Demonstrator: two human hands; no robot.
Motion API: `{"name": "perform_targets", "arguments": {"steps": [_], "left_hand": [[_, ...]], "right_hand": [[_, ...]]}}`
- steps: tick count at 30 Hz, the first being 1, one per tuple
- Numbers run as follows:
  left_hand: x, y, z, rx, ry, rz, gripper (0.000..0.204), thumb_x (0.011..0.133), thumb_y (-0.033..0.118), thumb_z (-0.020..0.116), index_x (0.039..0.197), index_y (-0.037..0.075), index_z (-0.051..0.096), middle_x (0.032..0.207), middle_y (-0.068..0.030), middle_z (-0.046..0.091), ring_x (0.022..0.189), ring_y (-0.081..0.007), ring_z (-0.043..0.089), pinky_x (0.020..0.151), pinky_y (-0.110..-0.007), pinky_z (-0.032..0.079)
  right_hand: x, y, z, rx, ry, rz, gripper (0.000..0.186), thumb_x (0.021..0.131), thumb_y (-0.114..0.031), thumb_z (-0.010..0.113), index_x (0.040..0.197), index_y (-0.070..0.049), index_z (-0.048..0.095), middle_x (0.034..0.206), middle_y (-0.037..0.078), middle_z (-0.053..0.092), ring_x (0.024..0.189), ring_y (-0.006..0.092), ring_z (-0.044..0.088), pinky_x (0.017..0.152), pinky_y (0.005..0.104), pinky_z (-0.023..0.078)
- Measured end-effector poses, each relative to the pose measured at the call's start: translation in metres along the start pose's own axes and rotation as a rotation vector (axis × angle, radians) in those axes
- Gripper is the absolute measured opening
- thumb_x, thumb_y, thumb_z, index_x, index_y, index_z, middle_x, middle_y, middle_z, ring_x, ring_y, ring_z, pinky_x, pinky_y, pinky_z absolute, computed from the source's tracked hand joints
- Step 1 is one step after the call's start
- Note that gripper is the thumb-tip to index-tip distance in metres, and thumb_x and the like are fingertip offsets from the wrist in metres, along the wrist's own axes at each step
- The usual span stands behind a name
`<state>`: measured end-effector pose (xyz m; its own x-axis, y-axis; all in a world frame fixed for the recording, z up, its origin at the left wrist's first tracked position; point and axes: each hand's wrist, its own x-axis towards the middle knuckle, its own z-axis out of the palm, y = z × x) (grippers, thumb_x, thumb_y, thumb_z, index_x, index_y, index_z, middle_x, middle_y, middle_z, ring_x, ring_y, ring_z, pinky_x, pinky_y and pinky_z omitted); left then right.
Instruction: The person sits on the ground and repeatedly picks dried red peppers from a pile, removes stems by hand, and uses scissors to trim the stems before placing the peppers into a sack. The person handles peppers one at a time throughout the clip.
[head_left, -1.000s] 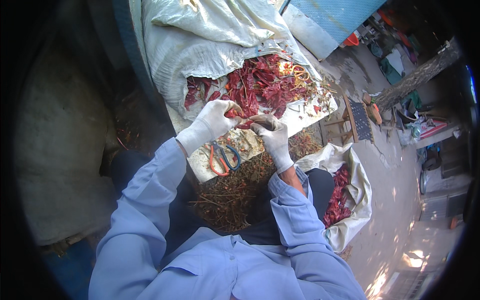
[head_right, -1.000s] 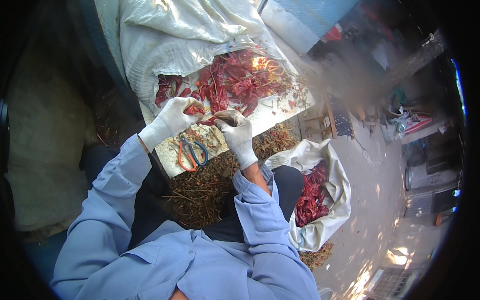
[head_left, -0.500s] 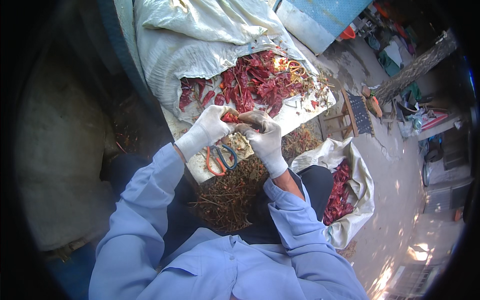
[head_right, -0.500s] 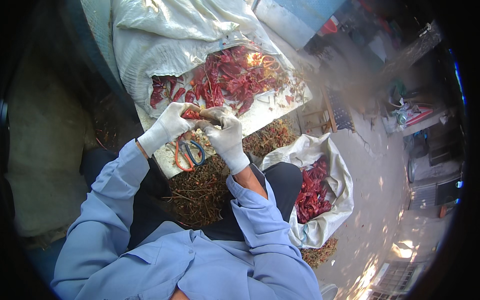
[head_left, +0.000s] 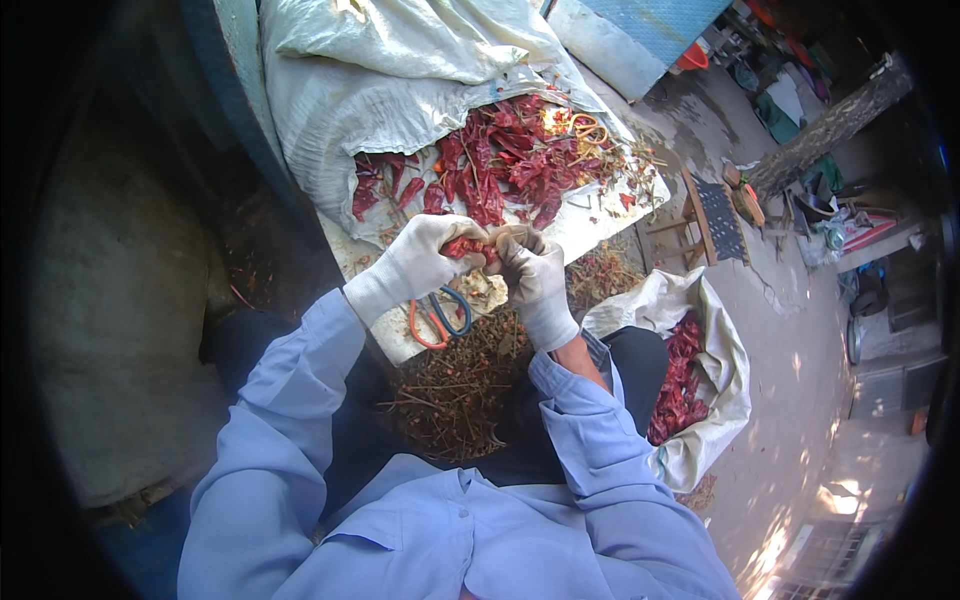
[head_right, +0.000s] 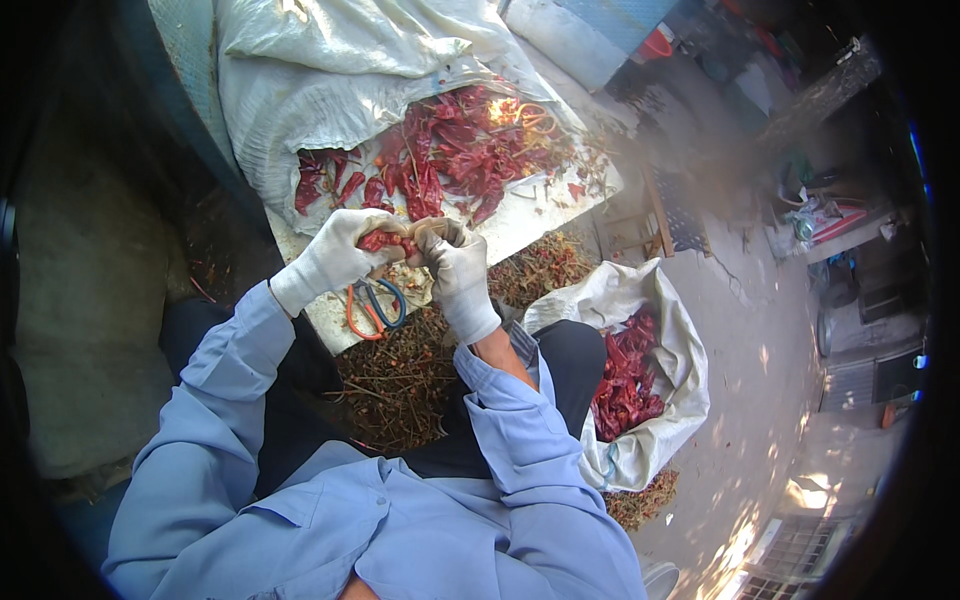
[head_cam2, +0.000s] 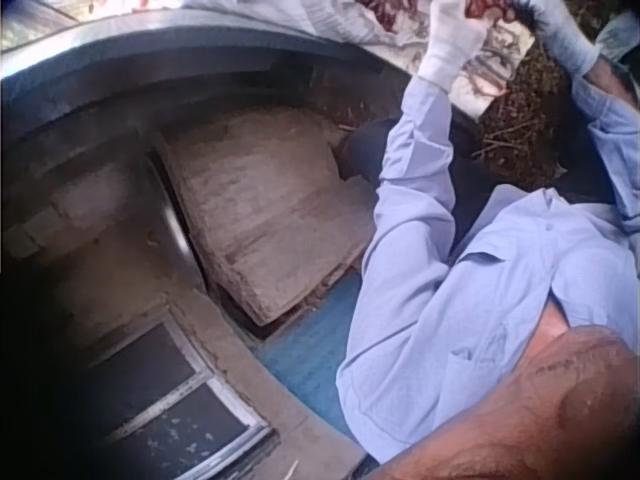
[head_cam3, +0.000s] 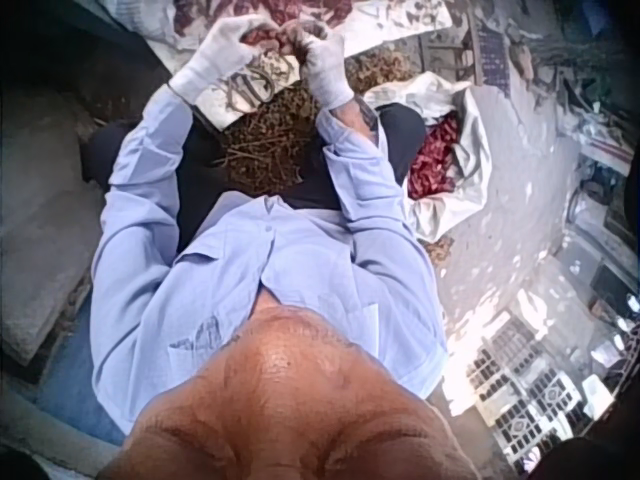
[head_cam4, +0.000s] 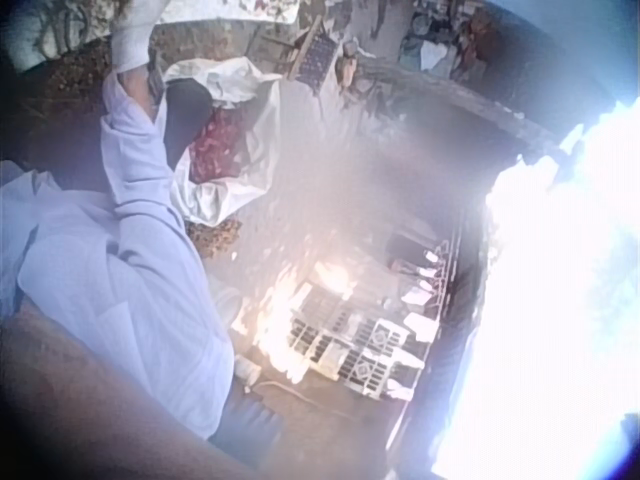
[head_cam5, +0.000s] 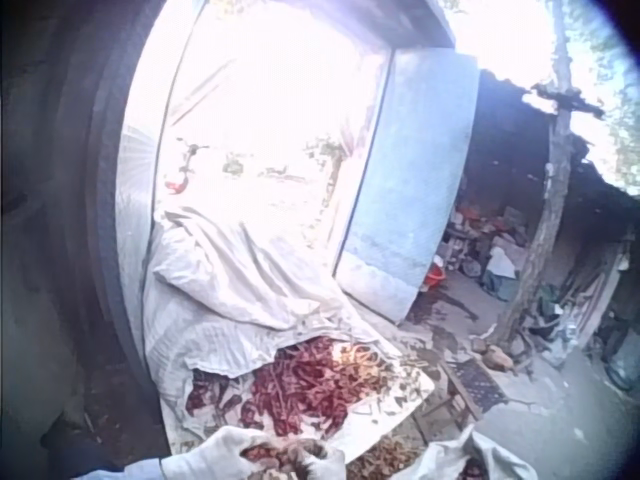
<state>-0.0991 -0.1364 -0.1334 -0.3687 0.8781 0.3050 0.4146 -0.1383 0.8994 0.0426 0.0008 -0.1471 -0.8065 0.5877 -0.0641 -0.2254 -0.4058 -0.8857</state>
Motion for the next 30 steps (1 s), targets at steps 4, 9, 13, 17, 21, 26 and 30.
{"name": "perform_targets", "arguments": {"steps": [4, 9, 13, 17, 21, 26, 30], "left_hand": [[0.002, 0.006, -0.002, -0.018, -0.015, -0.028, 0.022, 0.092, 0.002, 0.077, 0.113, -0.002, 0.071, 0.087, -0.0031, 0.071, 0.063, -0.0057, 0.062, 0.057, -0.024, 0.050], [0.002, 0.020, -0.013, -0.004, -0.106, -0.194, 0.022, 0.093, 0.004, 0.077, 0.112, -0.002, 0.071, 0.087, -0.0037, 0.072, 0.060, -0.0063, 0.063, 0.057, -0.025, 0.050], [0.005, 0.027, -0.025, 0.075, -0.037, -0.183, 0.024, 0.093, 0.006, 0.077, 0.114, -0.003, 0.070, 0.088, -0.0047, 0.072, 0.059, -0.0066, 0.063, 0.057, -0.025, 0.051], [0.010, 0.027, -0.034, 0.157, -0.003, -0.202, 0.027, 0.087, 0.016, 0.081, 0.108, 0.002, 0.073, 0.090, -0.0180, 0.074, 0.082, -0.0193, 0.073, 0.077, -0.033, 0.055], [0.008, 0.024, -0.033, 0.196, 0.004, -0.189, 0.024, 0.091, 0.008, 0.078, 0.112, -0.003, 0.071, 0.091, -0.0094, 0.074, 0.070, -0.0105, 0.069, 0.068, -0.029, 0.055], [0.005, 0.017, -0.034, 0.320, 0.038, -0.123, 0.025, 0.089, 0.009, 0.079, 0.110, -0.002, 0.072, 0.097, -0.0146, 0.076, 0.090, -0.0145, 0.073, 0.084, -0.030, 0.055], [0.005, 0.016, -0.034, 0.233, 0.061, -0.216, 0.028, 0.084, 0.018, 0.081, 0.106, 0.002, 0.074, 0.097, -0.0209, 0.074, 0.093, -0.0330, 0.074, 0.086, -0.038, 0.055]], "right_hand": [[-0.003, 0.006, -0.002, 0.271, 0.019, 0.052, 0.009, 0.099, -0.007, 0.069, 0.100, 0.001, 0.069, 0.095, 0.009, 0.070, 0.068, 0.0132, 0.065, 0.060, 0.0281, 0.056], [0.012, -0.012, -0.038, -0.032, 0.228, -0.123, 0.003, 0.096, -0.006, 0.069, 0.096, -0.002, 0.070, 0.090, 0.007, 0.067, 0.070, 0.0129, 0.062, 0.062, 0.0271, 0.053], [0.028, -0.017, -0.079, -0.686, 0.286, -0.039, 0.013, 0.093, -0.001, 0.063, 0.100, 0.000, 0.075, 0.091, 0.009, 0.075, 0.073, 0.0138, 0.068, 0.067, 0.0295, 0.056], [0.035, 0.014, -0.090, -1.399, 0.196, -0.052, 0.026, 0.090, -0.025, 0.069, 0.107, -0.007, 0.078, 0.102, 0.018, 0.077, 0.099, 0.0341, 0.074, 0.090, 0.0421, 0.056], [0.049, 0.035, -0.084, -1.621, 0.232, 0.122, 0.030, 0.089, -0.033, 0.072, 0.108, -0.011, 0.078, 0.104, 0.018, 0.076, 0.099, 0.0357, 0.073, 0.090, 0.0459, 0.056], [0.056, 0.045, -0.080, -1.650, 0.223, 0.133, 0.030, 0.088, -0.035, 0.075, 0.105, -0.011, 0.079, 0.101, 0.019, 0.077, 0.098, 0.0373, 0.073, 0.088, 0.0466, 0.056], [0.050, 0.044, -0.081, -1.358, 0.237, 0.017, 0.025, 0.088, -0.027, 0.077, 0.102, -0.006, 0.080, 0.094, 0.017, 0.078, 0.087, 0.0282, 0.075, 0.082, 0.0383, 0.056]]}}
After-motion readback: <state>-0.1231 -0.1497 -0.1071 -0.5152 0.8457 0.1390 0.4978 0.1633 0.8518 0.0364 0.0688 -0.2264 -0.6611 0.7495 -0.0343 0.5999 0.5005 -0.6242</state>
